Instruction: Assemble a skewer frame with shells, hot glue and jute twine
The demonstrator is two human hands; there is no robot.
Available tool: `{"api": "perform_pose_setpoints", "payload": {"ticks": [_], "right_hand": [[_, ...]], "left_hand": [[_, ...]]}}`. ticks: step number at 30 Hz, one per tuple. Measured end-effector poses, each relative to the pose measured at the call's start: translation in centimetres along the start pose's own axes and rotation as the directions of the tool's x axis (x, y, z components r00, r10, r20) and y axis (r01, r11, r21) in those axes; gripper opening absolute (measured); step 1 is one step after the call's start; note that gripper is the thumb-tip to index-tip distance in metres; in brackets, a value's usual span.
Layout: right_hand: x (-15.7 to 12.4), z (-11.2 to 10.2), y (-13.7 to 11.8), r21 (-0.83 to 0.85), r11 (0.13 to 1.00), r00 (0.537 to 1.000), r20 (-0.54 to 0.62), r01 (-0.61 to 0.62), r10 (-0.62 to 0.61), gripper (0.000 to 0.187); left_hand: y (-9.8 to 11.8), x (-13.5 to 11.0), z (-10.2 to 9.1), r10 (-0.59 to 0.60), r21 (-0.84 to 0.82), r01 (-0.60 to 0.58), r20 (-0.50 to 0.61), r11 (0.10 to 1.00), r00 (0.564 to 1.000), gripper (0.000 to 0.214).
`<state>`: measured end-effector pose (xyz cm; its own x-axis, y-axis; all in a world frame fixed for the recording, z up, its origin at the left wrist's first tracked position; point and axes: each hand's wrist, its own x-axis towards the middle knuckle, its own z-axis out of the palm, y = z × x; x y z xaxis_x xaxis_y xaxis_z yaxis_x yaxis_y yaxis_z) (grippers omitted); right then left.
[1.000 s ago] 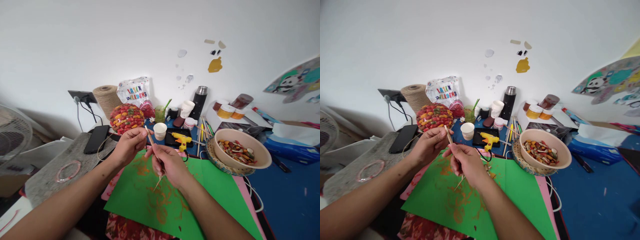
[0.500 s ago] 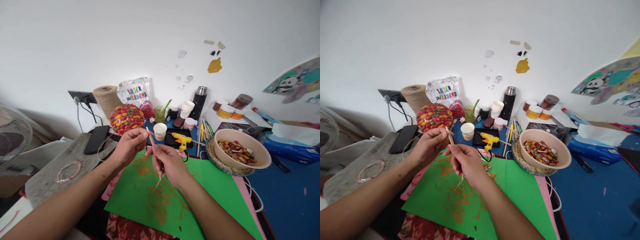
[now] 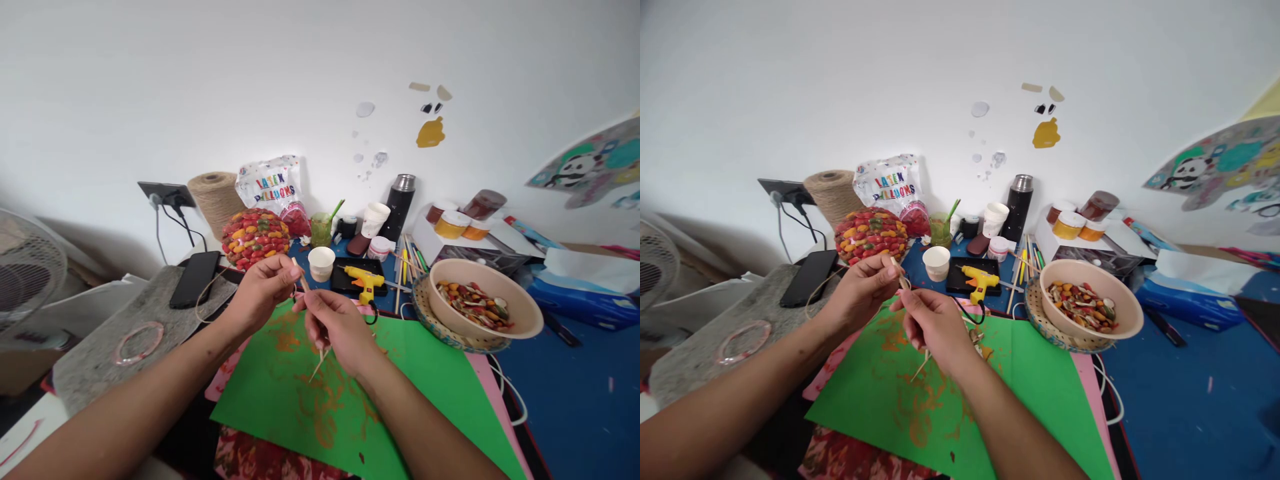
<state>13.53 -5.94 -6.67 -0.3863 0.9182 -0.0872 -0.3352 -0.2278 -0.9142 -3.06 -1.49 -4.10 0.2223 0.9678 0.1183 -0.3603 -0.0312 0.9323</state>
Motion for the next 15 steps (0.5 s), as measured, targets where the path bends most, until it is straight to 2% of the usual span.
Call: {"api": "perform_pose_setpoints", "payload": {"ticks": [5, 9, 15], "right_hand": [[-0.16, -0.02, -0.36, 0.059, 0.998, 0.999, 0.039, -0.005, 0.003, 0.052], [-0.15, -0.05, -0.5, 0.087, 0.996, 0.998, 0.066, -0.021, 0.015, 0.052], [-0.03, -0.06, -0.16, 0.055, 0.998, 0.999, 0.03, -0.032, 0.031, 0.054]], "left_hand": [[-0.31, 0.13, -0.32, -0.006, -0.018, 0.007, 0.04, 1.0, 0.999, 0.034], [-0.33, 0.15, -0.24, -0.036, -0.022, 0.038, 0.065, 0.999, 0.997, 0.037], [-0.32, 0.1, -0.16, -0.017, -0.044, 0.019, 0.047, 0.999, 0.999, 0.035]]}}
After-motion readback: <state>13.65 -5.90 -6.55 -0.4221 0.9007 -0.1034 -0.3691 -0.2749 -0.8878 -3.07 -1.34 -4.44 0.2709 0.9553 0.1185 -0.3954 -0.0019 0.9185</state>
